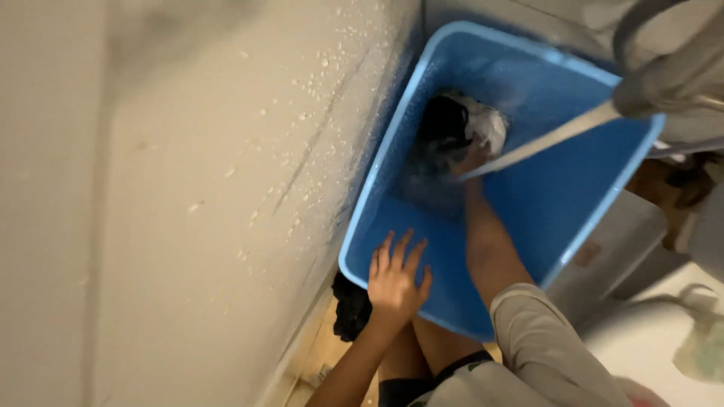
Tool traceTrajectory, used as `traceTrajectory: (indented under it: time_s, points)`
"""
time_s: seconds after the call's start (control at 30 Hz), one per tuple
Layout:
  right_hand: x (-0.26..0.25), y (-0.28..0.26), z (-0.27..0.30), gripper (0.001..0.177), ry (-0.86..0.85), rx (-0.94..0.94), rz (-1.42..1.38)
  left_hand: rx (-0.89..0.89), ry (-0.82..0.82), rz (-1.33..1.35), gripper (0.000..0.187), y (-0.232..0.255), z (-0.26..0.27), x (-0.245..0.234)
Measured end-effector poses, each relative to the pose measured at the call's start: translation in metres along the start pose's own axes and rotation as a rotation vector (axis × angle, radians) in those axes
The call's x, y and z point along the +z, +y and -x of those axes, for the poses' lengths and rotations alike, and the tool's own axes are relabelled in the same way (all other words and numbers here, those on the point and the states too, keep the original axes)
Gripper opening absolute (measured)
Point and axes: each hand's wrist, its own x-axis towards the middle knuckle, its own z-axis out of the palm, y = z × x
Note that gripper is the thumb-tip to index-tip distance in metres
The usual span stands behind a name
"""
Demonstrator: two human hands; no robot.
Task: Hand-washing dark clothes in a blue bucket using detergent in a bathroom setting.
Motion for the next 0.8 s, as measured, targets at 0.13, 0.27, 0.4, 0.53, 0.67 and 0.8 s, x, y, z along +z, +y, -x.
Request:
traceTrajectory:
  time_s: [0.13,0.27,0.4,0.53,0.67,0.8]
  points:
    - [-0.009,-0.007,-0.050,0.118,0.066,0.080,-0.155,0.021,-0.087,0.008,0.047,0.000,-0.003,0.001]
    - [0.028,0.013,-0.100,0.121,0.058,0.089,-0.042,0.001,-0.155,0.004,0.046,-0.002,-0.001,0.005]
    - [-0.002,-0.025,-0.089,0.113,0.002,0.169,-0.010,-0.023,-0.161,0.009,0.044,-0.004,-0.002,0.005]
    - [0.035,0.006,-0.087,0.091,-0.074,0.227,0.014,-0.008,-0.146,0.027,0.041,-0.005,-0.003,0.005]
    - [0.051,0.019,-0.062,0.076,-0.216,0.210,-0.021,0.010,-0.113,0.033,0.040,-0.003,-0.004,0.001]
    - [-0.036,-0.043,0.004,0.080,-0.198,0.253,-0.004,0.031,-0.079,0.030,0.040,-0.005,-0.002,0.005]
